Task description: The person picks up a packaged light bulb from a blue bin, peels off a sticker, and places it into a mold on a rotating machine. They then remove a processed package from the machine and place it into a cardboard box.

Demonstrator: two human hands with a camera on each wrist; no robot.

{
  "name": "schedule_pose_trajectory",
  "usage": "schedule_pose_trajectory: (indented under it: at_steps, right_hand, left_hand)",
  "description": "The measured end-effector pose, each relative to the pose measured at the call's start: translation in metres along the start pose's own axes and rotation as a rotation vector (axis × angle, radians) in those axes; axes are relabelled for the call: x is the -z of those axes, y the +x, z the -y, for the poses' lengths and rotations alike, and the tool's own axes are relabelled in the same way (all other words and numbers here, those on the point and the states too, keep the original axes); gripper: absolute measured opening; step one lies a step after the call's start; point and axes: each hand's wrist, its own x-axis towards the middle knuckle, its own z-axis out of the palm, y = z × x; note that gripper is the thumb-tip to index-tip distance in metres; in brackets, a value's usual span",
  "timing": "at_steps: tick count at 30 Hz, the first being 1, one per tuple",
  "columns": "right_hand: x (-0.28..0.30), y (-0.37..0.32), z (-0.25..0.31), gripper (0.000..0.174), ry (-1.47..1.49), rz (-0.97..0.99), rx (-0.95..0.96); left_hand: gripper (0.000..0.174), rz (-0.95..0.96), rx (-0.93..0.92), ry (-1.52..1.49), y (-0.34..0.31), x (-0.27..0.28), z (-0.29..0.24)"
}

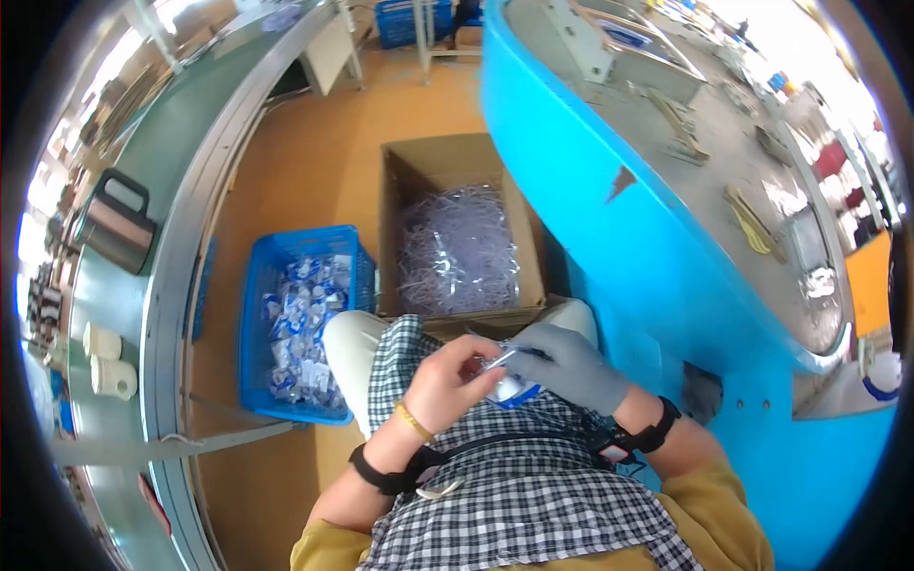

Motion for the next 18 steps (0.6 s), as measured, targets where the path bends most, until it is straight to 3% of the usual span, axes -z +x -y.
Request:
schedule_pose_trajectory:
  at_steps: [3,6,8,10,14,16,18]
  right_hand:
    - [-0.007,0.006,0.001,0.014,-0.243,-0.136,0.091]
    - [-0.011,0.008,-0.002,0.009,-0.452,-0.107,0.12]
    - [-0.015,0.009,-0.01,0.008,-0.476,-0.061,0.129]
    - [-0.018,0.011,-0.028,0.009,-0.473,-0.115,0.02]
    - [-0.012,0.021,-0.067,0.015,-0.528,-0.112,-0.042]
    - [0.001,0.02,-0.116,0.017,-0.663,-0.11,-0.207]
    - [0.007,0.019,-0.14,0.018,-0.541,-0.084,-0.223]
  left_hand:
    - [0.02,-0.005,-0.259,0.284,0.005,0.0,0.009]
    - [0.016,-0.058,-0.391,0.504,0.004,-0.006,0.017]
    - [0.016,-0.024,-0.338,0.536,0.001,-0.011,0.021]
    - [0.016,0.006,-0.284,0.598,0.001,-0.015,0.026]
    - [0.016,-0.052,-0.289,0.594,-0.004,-0.002,0.031]
    - [0.014,-0.203,-0.293,0.345,-0.013,0.022,0.022]
    - [0.013,-0.343,-0.228,0.282,-0.025,0.049,0.027]
